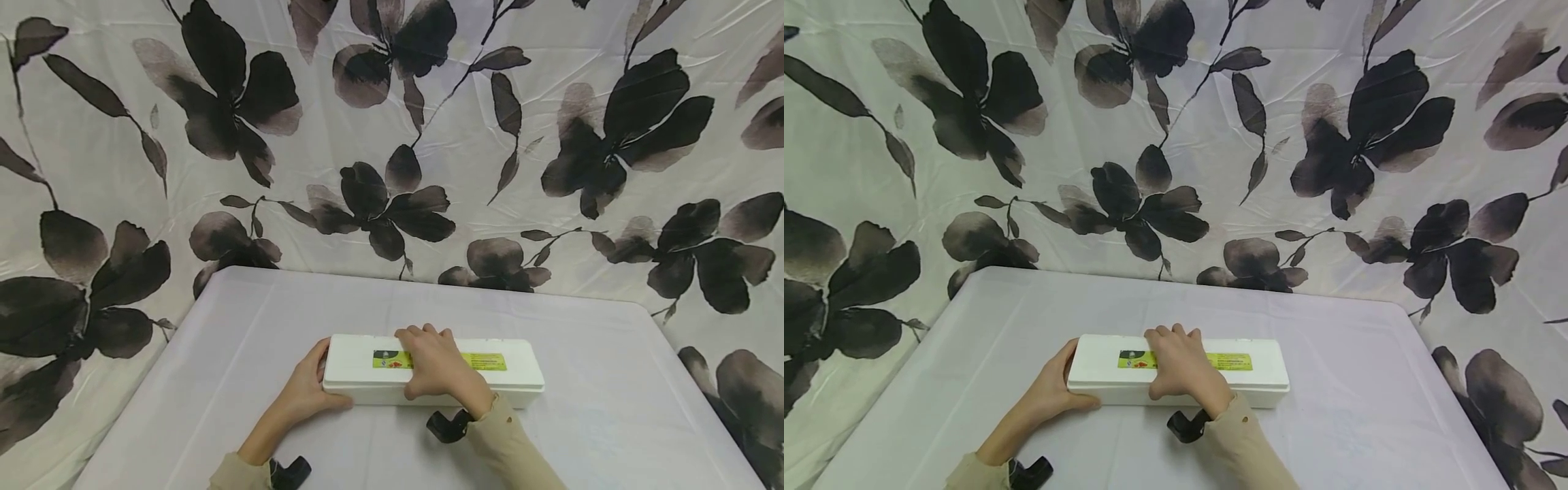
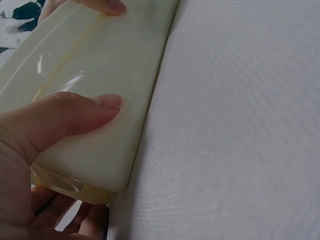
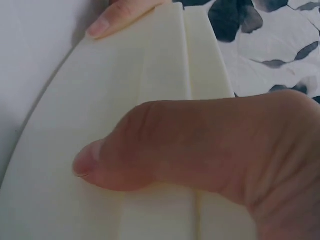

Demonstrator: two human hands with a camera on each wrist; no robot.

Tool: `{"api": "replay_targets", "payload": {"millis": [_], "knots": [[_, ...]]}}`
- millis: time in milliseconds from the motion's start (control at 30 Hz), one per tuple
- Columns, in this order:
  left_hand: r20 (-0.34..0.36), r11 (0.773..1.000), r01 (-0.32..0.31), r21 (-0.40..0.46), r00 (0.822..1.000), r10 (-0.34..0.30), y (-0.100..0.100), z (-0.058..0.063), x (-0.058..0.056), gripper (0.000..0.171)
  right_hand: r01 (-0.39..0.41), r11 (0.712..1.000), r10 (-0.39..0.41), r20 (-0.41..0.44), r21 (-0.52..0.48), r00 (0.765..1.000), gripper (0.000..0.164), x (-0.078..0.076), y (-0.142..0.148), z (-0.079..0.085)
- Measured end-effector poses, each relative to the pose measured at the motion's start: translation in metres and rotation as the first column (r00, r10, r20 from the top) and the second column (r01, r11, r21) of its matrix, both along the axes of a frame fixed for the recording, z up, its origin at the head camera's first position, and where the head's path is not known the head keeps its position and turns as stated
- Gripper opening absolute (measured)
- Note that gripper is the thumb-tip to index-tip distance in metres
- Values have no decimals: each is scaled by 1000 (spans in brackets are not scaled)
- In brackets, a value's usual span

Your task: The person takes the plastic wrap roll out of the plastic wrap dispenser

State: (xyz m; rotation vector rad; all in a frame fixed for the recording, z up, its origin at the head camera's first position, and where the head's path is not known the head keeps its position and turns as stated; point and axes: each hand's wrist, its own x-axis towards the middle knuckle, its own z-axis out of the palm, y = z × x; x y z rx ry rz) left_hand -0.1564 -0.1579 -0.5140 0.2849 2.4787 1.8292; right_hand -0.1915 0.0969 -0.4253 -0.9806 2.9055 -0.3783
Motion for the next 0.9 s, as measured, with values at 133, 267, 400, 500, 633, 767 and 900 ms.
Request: {"api": "replay_targets", "payload": {"millis": [133,267,400,500,633,767,900], "knots": [[-7,1000,-5,4,1000,5,1,1,1,112,-2,1000,2,15,-12,1000,85,-1,0,1],[-15,1000,-22,10,1000,22,0,1,1,111,11,1000,-11,10,-25,1000,85,-1,-1,-1],[-54,999,-26,-30,998,24,-1,0,2,110,14,999,-12,32,-42,999,83,-1,-1,1],[-86,1000,14,-27,996,-16,-3,0,2,109,19,995,-9,96,-97,995,79,-3,4,11],[-114,997,72,23,991,-69,-8,-1,0,109,11,986,18,166,-168,986,76,-7,11,31],[-153,997,79,-4,985,-79,-10,-2,-1,109,-29,990,52,161,-141,986,73,-8,11,42],[-209,995,94,-44,973,-101,-8,-5,-2,109,-24,993,38,126,-113,991,77,-8,7,49]]}}
